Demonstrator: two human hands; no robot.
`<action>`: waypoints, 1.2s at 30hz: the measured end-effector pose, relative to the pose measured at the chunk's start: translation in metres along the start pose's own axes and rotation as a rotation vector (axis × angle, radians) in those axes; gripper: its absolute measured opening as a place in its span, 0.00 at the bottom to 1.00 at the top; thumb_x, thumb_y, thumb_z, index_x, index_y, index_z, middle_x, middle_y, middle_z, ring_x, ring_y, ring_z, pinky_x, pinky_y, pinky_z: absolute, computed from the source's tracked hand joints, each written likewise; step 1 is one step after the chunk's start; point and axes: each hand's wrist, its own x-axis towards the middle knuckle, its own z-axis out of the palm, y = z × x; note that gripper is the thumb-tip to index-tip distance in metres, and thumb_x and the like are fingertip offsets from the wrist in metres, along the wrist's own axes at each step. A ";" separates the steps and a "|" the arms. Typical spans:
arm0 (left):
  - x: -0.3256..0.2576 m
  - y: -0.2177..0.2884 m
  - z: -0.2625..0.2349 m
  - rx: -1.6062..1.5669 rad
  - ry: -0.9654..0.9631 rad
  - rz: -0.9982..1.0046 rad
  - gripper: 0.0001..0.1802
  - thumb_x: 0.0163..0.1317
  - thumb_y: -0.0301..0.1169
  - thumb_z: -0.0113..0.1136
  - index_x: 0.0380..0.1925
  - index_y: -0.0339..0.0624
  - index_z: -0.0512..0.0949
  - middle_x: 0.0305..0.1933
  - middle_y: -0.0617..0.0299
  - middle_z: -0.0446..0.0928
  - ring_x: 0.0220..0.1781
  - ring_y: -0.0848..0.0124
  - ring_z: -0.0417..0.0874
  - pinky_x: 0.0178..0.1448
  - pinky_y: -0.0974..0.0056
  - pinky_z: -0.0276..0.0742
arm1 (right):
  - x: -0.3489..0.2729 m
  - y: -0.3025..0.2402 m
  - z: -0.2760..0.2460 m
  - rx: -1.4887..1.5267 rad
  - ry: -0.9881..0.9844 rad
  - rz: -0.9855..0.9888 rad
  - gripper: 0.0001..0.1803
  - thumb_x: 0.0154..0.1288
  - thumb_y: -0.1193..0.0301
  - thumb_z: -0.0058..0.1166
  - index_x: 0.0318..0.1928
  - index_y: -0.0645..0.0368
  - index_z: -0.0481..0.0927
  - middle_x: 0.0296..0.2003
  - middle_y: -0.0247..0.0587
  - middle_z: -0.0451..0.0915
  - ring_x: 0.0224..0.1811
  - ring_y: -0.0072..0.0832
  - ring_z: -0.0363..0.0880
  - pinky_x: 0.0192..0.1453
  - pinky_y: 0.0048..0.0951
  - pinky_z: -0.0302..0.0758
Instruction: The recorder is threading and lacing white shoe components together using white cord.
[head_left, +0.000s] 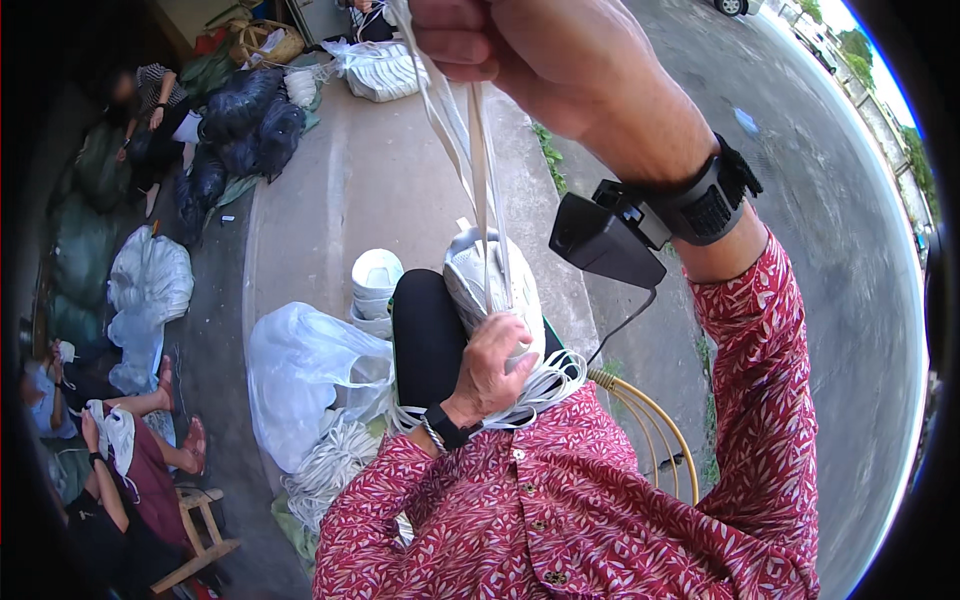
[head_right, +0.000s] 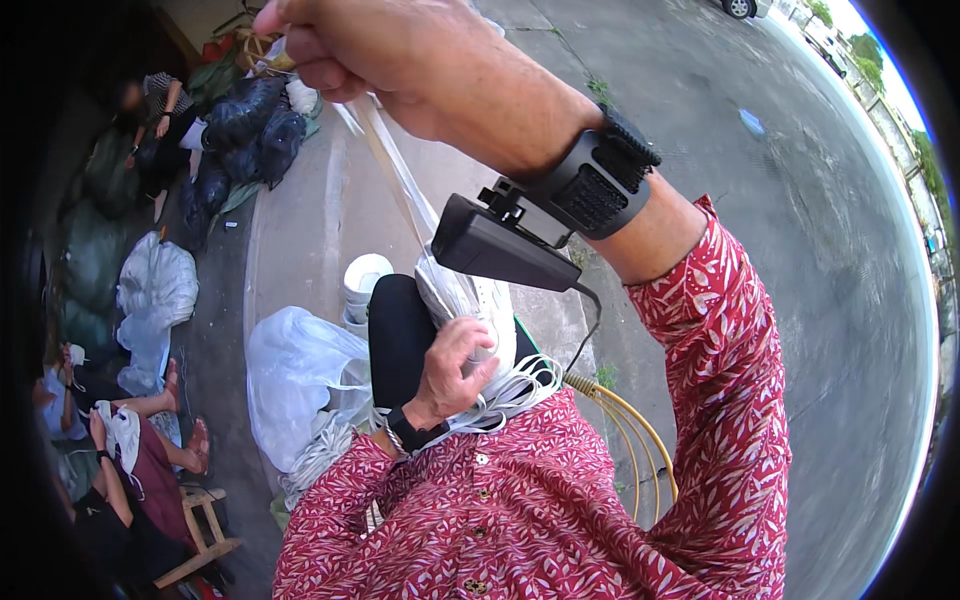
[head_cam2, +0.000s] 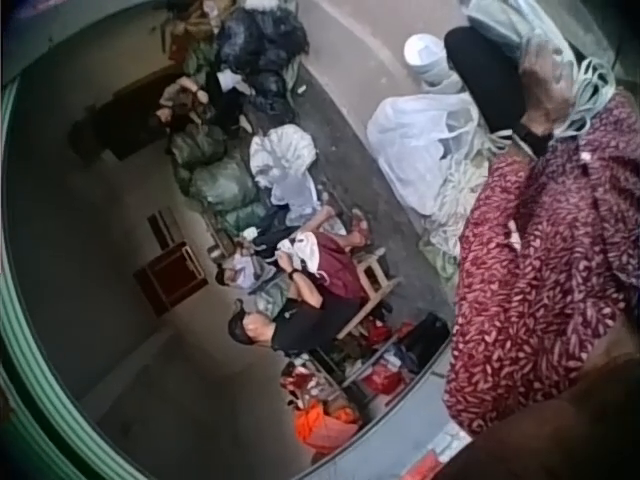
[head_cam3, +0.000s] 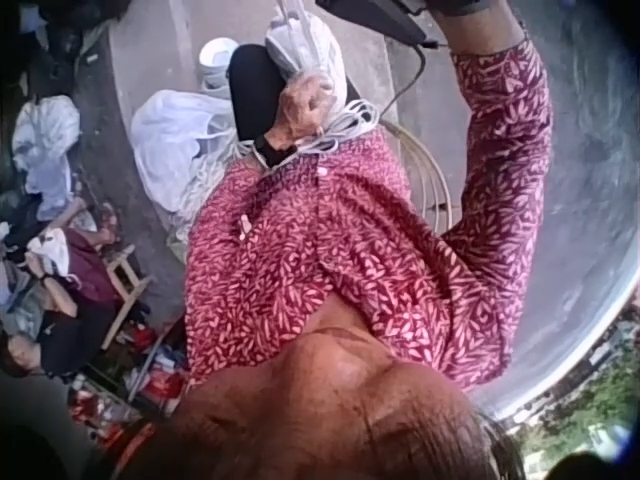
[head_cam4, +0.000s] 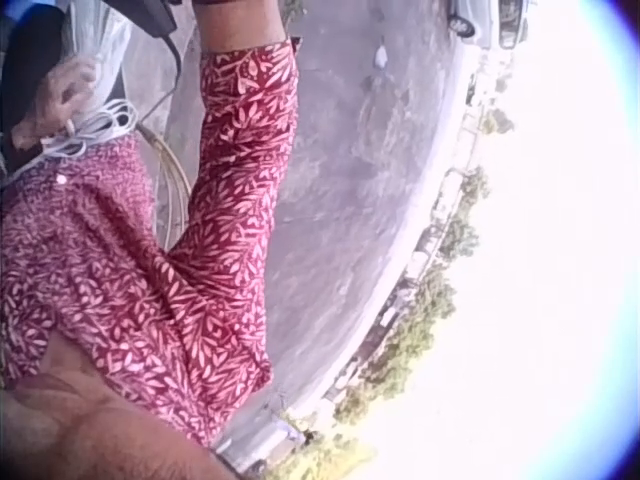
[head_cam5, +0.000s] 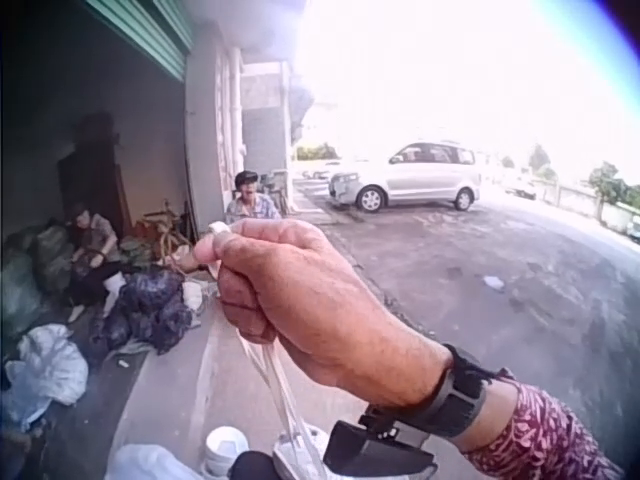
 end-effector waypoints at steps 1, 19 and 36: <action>0.004 0.001 -0.014 0.042 0.136 -0.195 0.16 0.51 0.30 0.62 0.40 0.36 0.75 0.43 0.51 0.75 0.51 0.57 0.75 0.57 0.59 0.68 | -0.005 -0.005 -0.007 0.090 -0.014 0.060 0.10 0.70 0.72 0.39 0.36 0.64 0.73 0.18 0.27 0.65 0.17 0.17 0.61 0.21 0.17 0.58; 0.083 0.065 -0.155 -0.933 0.213 -0.321 0.15 0.71 0.36 0.38 0.30 0.39 0.69 0.31 0.53 0.74 0.43 0.55 0.78 0.56 0.53 0.68 | -0.060 0.097 -0.072 -0.962 -0.183 0.616 0.23 0.68 0.55 0.45 0.31 0.62 0.81 0.21 0.40 0.80 0.22 0.27 0.78 0.29 0.29 0.76; -0.016 -0.024 -0.243 -1.505 0.727 -0.360 0.12 0.69 0.32 0.40 0.31 0.38 0.70 0.40 0.54 0.75 0.57 0.52 0.71 0.67 0.45 0.57 | -0.120 0.081 -0.136 0.535 0.324 0.232 0.05 0.65 0.74 0.49 0.37 0.63 0.75 0.27 0.33 0.75 0.30 0.21 0.74 0.41 0.30 0.75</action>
